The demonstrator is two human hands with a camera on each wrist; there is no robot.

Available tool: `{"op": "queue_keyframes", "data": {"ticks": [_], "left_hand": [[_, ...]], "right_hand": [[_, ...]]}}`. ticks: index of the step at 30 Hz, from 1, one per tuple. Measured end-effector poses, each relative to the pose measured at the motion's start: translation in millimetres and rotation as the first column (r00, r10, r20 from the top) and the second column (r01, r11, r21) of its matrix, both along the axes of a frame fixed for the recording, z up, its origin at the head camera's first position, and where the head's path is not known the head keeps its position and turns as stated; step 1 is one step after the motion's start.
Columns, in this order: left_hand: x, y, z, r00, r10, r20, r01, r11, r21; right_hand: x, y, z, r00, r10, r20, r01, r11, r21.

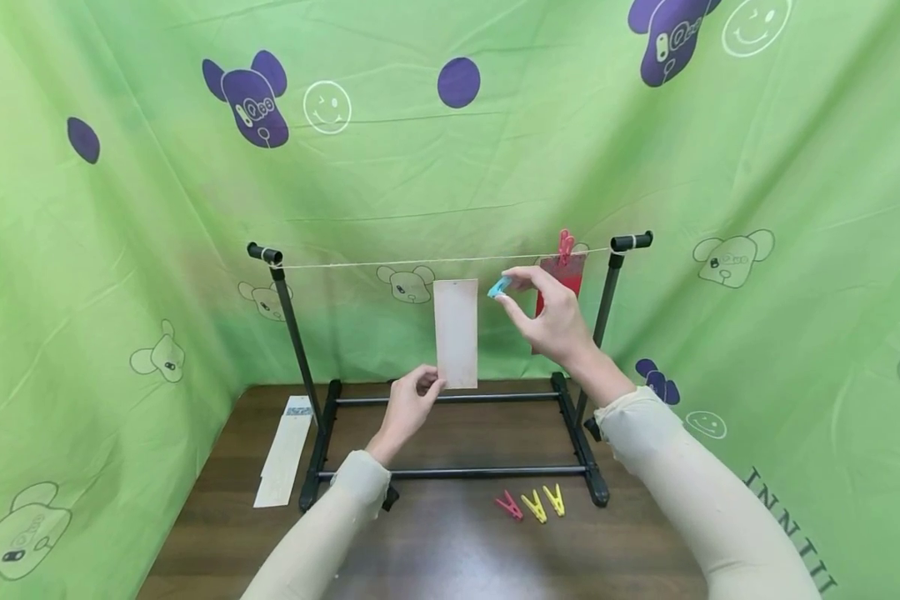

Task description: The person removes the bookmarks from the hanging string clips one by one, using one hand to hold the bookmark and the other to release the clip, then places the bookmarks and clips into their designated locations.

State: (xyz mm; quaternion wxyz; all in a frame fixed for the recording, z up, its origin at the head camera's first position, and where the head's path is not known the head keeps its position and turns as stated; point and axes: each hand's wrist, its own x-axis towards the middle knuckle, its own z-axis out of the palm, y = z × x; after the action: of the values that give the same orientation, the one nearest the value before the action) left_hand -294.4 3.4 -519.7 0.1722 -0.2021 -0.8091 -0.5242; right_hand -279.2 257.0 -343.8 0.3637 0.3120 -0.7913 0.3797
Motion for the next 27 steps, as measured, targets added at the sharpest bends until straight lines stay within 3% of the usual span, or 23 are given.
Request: {"op": "queue_keyframes", "data": {"ticks": [17, 27], "left_hand": [[8.9, -13, -8.0, 0.998, 0.055, -0.014, -0.055, 0.998, 0.003], [11.2, -23, -10.5, 0.996, 0.065, 0.054, -0.065, 0.998, -0.006]], "right_hand": [[2.9, -3, -27.4, 1.0, -0.002, 0.028, 0.002, 1.0, -0.018], [5.4, 0, -40.4, 0.998, -0.022, 0.058, 0.023, 0.999, -0.027]]}}
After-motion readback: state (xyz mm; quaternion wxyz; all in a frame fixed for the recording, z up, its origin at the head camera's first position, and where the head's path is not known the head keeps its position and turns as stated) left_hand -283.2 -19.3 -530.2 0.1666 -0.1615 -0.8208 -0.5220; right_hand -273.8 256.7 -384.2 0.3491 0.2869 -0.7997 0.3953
